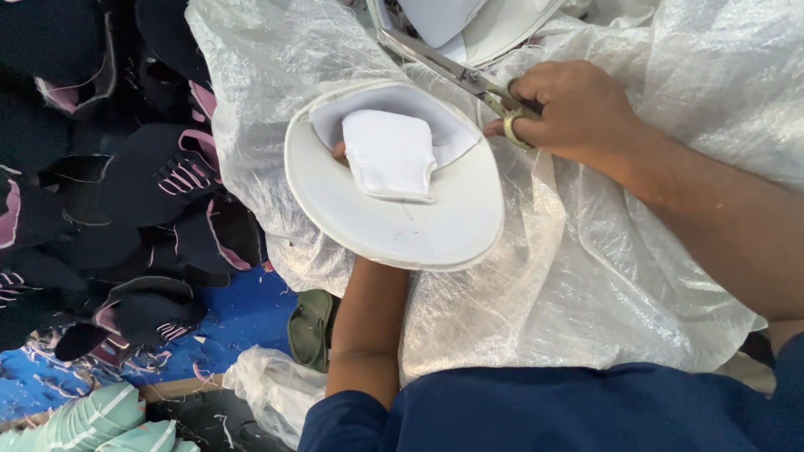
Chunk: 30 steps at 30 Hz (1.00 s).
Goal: Trimming excess material from shoe upper components using scissors.
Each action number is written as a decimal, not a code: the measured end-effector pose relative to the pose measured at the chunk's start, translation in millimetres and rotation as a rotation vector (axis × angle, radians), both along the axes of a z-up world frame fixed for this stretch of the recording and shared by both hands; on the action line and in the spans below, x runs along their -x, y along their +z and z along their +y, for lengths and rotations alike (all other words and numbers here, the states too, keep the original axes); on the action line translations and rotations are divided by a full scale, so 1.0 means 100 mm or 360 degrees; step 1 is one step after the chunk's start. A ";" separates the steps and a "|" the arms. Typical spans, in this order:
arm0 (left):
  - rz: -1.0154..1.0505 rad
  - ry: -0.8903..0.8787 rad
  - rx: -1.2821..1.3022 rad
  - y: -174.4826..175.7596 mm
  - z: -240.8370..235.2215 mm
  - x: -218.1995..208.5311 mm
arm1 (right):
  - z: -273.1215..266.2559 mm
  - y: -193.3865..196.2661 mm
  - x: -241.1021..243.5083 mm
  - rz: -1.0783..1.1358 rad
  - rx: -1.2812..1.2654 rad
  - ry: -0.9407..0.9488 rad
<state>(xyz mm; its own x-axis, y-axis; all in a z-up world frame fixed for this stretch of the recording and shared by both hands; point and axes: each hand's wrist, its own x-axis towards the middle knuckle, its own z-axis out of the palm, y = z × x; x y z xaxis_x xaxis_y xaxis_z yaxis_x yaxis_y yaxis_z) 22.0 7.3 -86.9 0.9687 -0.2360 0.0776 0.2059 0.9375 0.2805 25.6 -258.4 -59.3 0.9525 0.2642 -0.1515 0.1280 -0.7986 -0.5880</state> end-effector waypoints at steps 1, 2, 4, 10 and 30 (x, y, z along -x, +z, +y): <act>-0.0047 0.0074 -0.0103 0.02 -0.03 -0.03 | 0.00 -0.01 0.00 -0.0033 0.0008 0.0027; -0.0094 0.0147 -0.0207 0.02 -0.05 -0.05 | 0.01 -0.01 -0.01 -0.0033 0.0008 0.0027; -0.0189 0.0293 -0.0411 0.05 -0.11 -0.10 | 0.02 0.00 -0.03 0.0364 -0.0463 -0.0124; -0.0470 0.0725 -0.1018 0.07 -0.31 -0.19 | -0.02 -0.23 -0.02 0.1114 -0.1134 -0.0242; -0.0501 0.0822 -0.1371 -0.04 -0.19 -0.24 | 0.01 0.24 -0.08 -0.0529 0.0068 0.0252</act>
<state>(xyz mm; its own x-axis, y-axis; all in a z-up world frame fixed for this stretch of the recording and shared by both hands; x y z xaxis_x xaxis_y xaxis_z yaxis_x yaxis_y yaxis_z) 46.1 -12.2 -90.8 0.9325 0.1052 0.3454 -0.3599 0.3488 0.8653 33.1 -257.8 -35.0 0.8995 0.4121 0.1450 0.4301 -0.7768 -0.4601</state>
